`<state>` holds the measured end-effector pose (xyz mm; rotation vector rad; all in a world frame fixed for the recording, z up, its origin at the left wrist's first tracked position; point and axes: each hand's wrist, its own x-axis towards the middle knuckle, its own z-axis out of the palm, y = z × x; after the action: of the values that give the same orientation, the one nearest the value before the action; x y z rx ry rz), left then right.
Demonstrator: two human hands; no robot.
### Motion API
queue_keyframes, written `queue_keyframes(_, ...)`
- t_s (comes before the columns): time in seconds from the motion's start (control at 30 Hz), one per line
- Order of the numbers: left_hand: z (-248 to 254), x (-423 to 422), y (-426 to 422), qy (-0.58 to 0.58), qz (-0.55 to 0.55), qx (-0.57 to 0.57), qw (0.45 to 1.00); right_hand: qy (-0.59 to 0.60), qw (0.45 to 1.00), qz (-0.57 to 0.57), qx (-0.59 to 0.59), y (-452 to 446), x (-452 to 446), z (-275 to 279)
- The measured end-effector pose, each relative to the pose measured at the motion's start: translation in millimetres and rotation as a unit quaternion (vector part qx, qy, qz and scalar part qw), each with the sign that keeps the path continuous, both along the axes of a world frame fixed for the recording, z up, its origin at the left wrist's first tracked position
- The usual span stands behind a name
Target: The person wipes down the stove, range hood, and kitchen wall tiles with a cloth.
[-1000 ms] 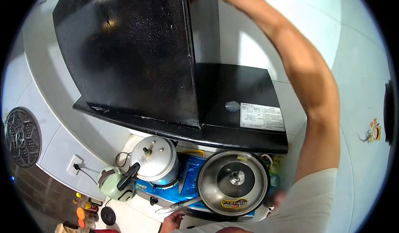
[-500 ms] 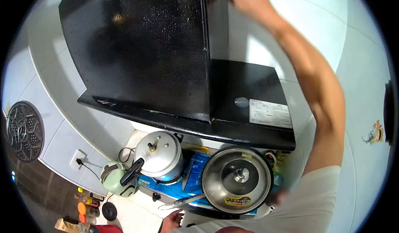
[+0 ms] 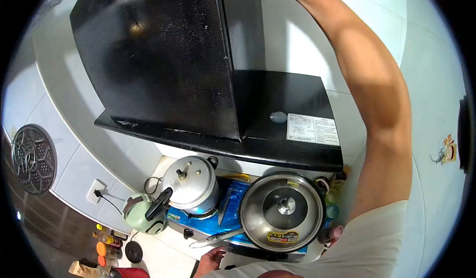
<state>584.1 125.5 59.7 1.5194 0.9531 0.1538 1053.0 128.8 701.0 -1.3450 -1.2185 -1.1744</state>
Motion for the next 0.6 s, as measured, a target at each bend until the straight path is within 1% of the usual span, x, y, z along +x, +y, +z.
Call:
queue_keyframes(0.07,-10,2,4,-0.009,-0.012,0.015,1.000,-0.011,0.997,-0.037,0.069,9,8,-1)
queue_keyframes(0.13,-11,-5,4,-0.014,-0.006,-0.003,1.000,-0.025,0.996,-0.030,0.074,12,15,-1)
queue_keyframes(0.2,-12,-11,3,-0.008,-0.019,0.012,1.000,-0.014,0.999,-0.006,0.041,6,-1,-11)
queue_keyframes(0.23,-13,-11,5,-0.010,-0.018,0.011,1.000,-0.010,1.000,0.007,0.001,0,-8,-26)
queue_keyframes(0.27,-14,-15,5,-0.003,-0.014,-0.008,1.000,-0.002,0.999,0.017,-0.040,-10,-19,-53)
queue_keyframes(0.33,-16,-16,6,0.003,-0.005,-0.042,0.999,-0.039,0.979,0.087,-0.178,-41,-35,-114)
queue_keyframes(0.37,-15,-17,7,0.003,-0.007,-0.041,0.999,0.023,0.973,0.108,-0.201,-48,-49,-142)
queue_keyframes(0.4,-15,-15,9,0.008,-0.018,-0.022,1.000,0.082,0.963,0.127,-0.221,-51,-56,-158)
queue_keyframes(0.43,-14,-13,9,0.012,-0.028,-0.006,1.000,0.080,0.964,0.124,-0.220,-50,-55,-159)
queue_keyframes(0.5,-9,-11,7,0.005,-0.030,-0.006,1.000,0.172,0.952,0.071,-0.243,-46,-55,-158)
queue_keyframes(0.53,-7,-8,10,-0.003,-0.028,-0.003,1.000,0.170,0.959,0.084,-0.211,-38,-46,-145)
queue_keyframes(0.57,-12,-10,10,-0.038,-0.027,0.007,0.999,0.136,0.974,0.055,-0.170,-33,-41,-132)
queue_keyframes(0.6,-13,-12,8,-0.038,-0.024,0.007,0.999,0.102,0.986,0.026,-0.129,-31,-44,-111)
